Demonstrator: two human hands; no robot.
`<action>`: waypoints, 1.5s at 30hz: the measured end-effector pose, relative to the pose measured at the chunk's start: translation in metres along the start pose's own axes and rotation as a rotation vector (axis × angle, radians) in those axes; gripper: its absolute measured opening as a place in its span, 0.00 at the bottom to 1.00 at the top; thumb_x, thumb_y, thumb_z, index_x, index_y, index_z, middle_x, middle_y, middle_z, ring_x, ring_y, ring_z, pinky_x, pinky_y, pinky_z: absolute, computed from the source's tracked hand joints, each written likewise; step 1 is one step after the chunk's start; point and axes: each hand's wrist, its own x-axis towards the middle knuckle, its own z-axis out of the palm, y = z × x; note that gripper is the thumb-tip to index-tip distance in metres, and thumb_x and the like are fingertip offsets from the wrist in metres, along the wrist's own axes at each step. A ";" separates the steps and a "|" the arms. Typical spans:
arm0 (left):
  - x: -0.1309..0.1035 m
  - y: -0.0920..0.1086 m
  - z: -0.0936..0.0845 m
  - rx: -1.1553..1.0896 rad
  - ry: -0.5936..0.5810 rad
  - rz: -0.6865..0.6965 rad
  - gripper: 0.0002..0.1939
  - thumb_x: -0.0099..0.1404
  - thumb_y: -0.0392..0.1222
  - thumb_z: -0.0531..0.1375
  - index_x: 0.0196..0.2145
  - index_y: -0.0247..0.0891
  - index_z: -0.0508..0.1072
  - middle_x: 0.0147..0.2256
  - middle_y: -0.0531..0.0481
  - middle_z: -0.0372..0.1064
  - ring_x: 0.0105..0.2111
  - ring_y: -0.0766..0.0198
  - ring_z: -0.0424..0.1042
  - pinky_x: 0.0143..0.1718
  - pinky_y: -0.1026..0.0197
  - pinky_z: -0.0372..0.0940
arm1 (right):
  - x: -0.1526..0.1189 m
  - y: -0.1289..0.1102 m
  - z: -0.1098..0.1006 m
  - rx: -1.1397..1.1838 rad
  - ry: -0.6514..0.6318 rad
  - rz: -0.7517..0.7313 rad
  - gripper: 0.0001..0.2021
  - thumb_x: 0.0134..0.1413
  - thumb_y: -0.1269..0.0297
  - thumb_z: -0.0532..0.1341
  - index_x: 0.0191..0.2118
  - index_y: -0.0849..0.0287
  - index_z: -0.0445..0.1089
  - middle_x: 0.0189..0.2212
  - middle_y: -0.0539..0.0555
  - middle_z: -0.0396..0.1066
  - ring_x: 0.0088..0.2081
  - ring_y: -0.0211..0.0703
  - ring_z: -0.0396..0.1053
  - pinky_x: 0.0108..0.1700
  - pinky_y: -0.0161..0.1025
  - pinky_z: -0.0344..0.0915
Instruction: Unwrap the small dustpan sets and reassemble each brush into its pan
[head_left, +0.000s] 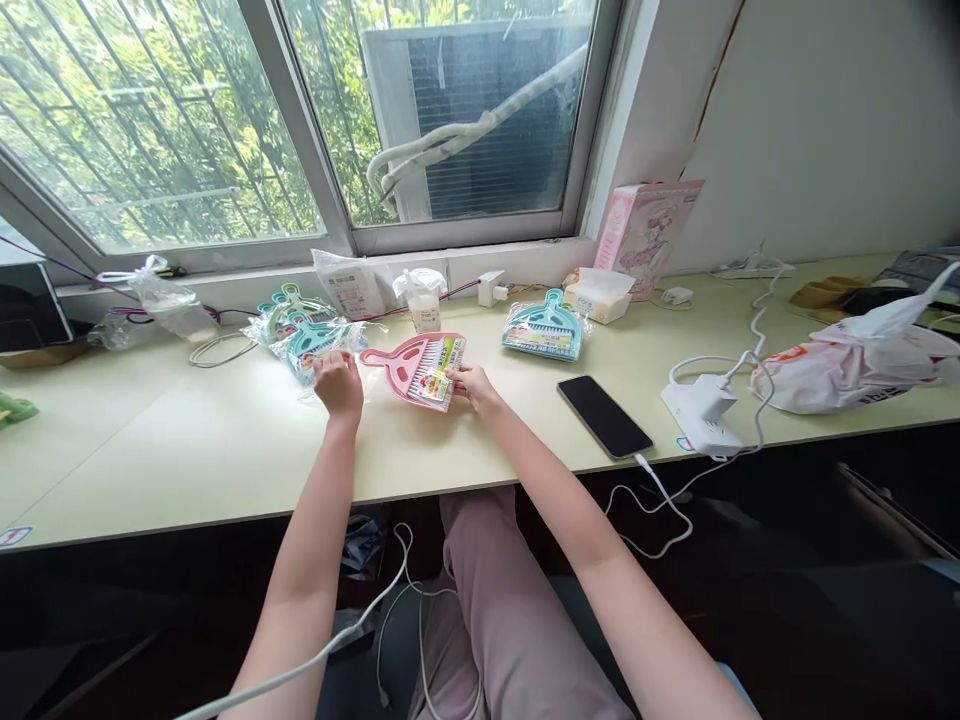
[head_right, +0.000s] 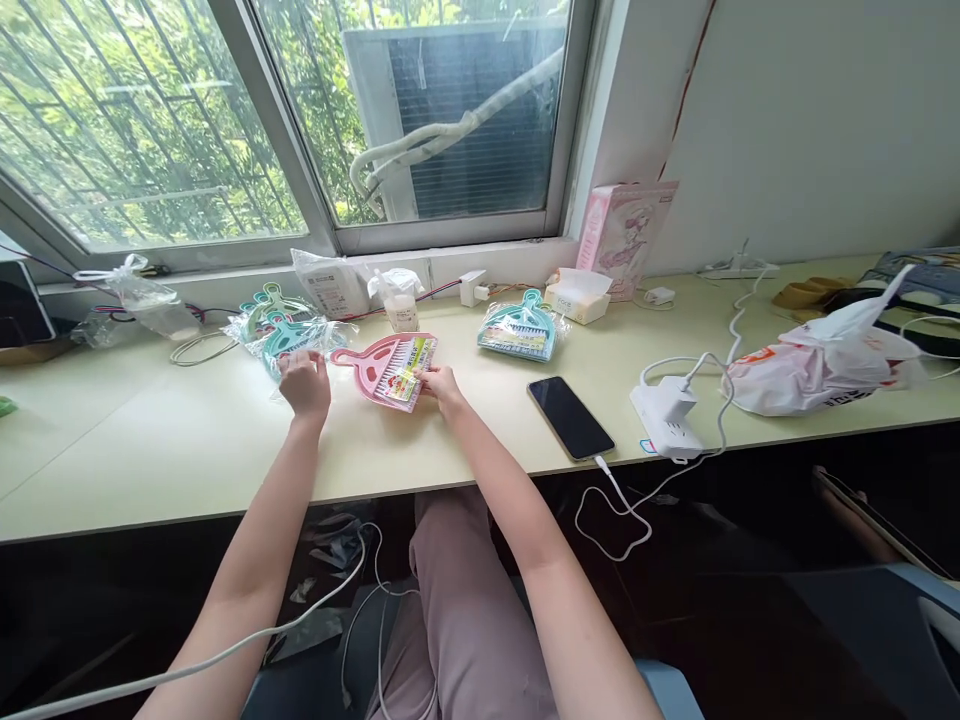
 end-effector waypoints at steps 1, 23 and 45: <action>-0.001 0.001 -0.001 -0.027 0.029 0.022 0.16 0.73 0.45 0.48 0.46 0.39 0.72 0.46 0.34 0.73 0.56 0.40 0.66 0.50 0.45 0.67 | -0.001 -0.002 0.001 0.029 0.001 -0.027 0.05 0.57 0.79 0.64 0.33 0.64 0.74 0.28 0.54 0.80 0.27 0.37 0.76 0.35 0.34 0.77; -0.006 0.013 0.003 -0.142 -0.059 0.048 0.13 0.72 0.46 0.54 0.46 0.40 0.74 0.45 0.36 0.72 0.57 0.41 0.64 0.53 0.47 0.63 | -0.003 -0.003 0.001 -0.132 -0.015 -0.086 0.06 0.50 0.76 0.71 0.35 0.65 0.76 0.27 0.53 0.80 0.29 0.41 0.78 0.38 0.39 0.80; -0.004 -0.013 0.039 0.065 -0.495 0.034 0.22 0.65 0.37 0.55 0.55 0.25 0.71 0.60 0.26 0.63 0.61 0.42 0.64 0.61 0.49 0.58 | 0.020 -0.004 -0.025 -0.208 0.070 0.038 0.06 0.53 0.84 0.65 0.32 0.68 0.74 0.23 0.53 0.77 0.26 0.37 0.75 0.32 0.33 0.76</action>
